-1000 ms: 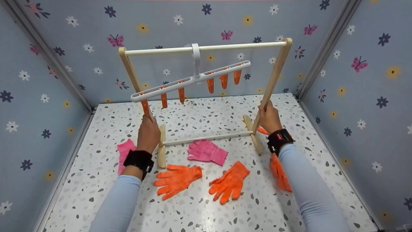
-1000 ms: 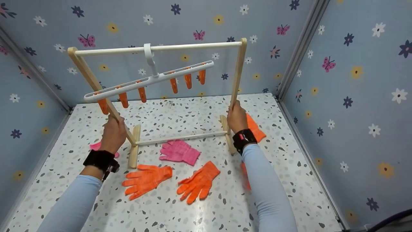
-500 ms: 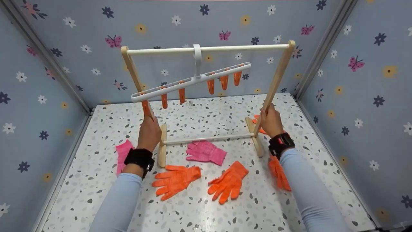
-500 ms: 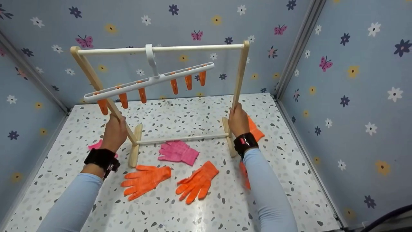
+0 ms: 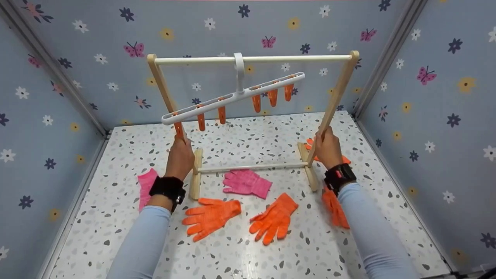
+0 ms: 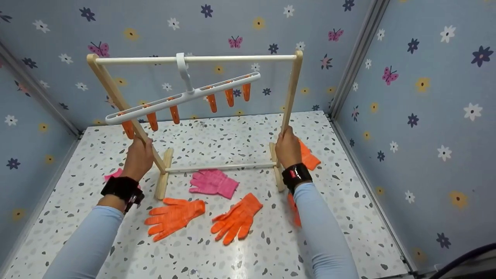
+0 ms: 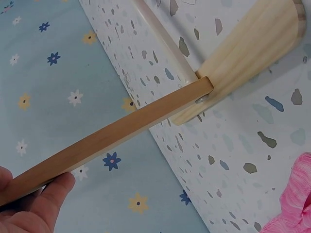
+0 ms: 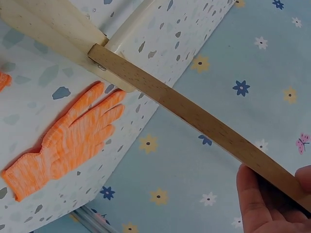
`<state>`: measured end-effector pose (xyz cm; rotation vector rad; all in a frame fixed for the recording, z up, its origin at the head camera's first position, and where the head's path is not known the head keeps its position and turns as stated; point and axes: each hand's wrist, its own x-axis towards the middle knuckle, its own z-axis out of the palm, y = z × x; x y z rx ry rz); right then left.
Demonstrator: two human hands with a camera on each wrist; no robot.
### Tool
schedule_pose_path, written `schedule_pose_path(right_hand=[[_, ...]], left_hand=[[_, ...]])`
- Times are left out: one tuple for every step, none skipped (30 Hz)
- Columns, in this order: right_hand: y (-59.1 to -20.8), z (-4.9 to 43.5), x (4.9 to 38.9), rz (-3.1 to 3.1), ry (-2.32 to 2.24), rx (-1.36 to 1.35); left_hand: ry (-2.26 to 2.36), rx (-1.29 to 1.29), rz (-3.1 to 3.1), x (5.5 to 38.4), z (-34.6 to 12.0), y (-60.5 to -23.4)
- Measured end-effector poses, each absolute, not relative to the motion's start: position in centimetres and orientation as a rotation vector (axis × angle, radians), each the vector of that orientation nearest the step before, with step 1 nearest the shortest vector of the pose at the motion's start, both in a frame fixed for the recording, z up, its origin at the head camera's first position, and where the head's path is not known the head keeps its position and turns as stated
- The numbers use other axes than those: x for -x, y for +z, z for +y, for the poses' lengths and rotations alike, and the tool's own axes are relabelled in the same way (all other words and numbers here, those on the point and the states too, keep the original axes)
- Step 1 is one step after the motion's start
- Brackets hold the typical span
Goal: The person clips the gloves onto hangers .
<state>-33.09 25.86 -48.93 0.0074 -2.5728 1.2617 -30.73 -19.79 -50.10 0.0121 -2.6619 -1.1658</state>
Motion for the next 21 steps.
schedule_pose_path(right_hand=[[-48.9,25.9,33.0,-2.573,1.261,-0.001],[-48.9,25.9,32.9,-2.574,1.261,0.004],[-48.9,25.9,32.8,-2.575,1.259,0.009],[-48.9,25.9,32.8,-2.578,1.257,0.015],[-48.8,25.9,32.7,-2.579,1.255,0.018],[-48.8,26.0,32.7,-2.579,1.253,0.02],[-48.8,26.0,32.6,-2.579,1.25,0.022],[-48.8,26.0,32.5,-2.578,1.245,0.02],[-48.8,26.0,32.5,-2.578,1.239,0.019],[-48.8,26.0,32.4,-2.574,1.229,0.02],[-48.9,26.1,32.3,-2.571,1.223,0.021],[-48.9,26.1,32.2,-2.567,1.218,0.024],[-49.0,26.1,32.2,-2.566,1.212,0.028],[-49.1,26.1,32.1,-2.564,1.207,0.032],[-49.2,26.1,32.1,-2.562,1.206,0.034],[-49.2,26.2,32.0,-2.558,1.206,0.035],[-49.3,26.1,32.0,-2.557,1.209,0.035],[-49.4,26.1,31.9,-2.556,1.208,0.036],[-49.4,26.1,31.9,-2.556,1.207,0.038],[-49.4,26.1,31.9,-2.555,1.207,0.039],[-49.4,26.1,31.9,-2.555,1.207,0.041]], left_hand=[[-1.164,-0.015,-2.666,30.8,-19.7,-50.1],[-1.17,-0.018,-2.667,30.8,-19.7,-50.0],[-1.177,-0.022,-2.671,30.8,-19.7,-50.0],[-1.192,-0.03,-2.672,30.8,-19.6,-50.0],[-1.195,-0.033,-2.676,30.8,-19.6,-50.0],[-1.198,-0.038,-2.675,30.8,-19.5,-50.0],[-1.204,-0.046,-2.675,30.7,-19.5,-50.0],[-1.209,-0.05,-2.673,30.7,-19.5,-50.0],[-1.204,-0.049,-2.673,30.7,-19.5,-50.0],[-1.207,-0.044,-2.668,30.7,-19.5,-50.0],[-1.201,-0.036,-2.666,30.7,-19.5,-50.0],[-1.204,-0.034,-2.663,30.8,-19.5,-50.0],[-1.206,-0.031,-2.664,30.8,-19.5,-50.0],[-1.208,-0.026,-2.664,30.8,-19.5,-50.0],[-1.207,-0.02,-2.665,30.8,-19.6,-50.0],[-1.213,-0.019,-2.665,30.9,-19.6,-50.0],[-1.213,-0.021,-2.669,30.9,-19.6,-50.0],[-1.213,-0.023,-2.673,31.0,-19.6,-50.0],[-1.219,-0.025,-2.675,31.0,-19.7,-50.0],[-1.232,-0.029,-2.676,31.1,-19.7,-50.0],[-1.236,-0.028,-2.679,31.1,-19.7,-50.0]])
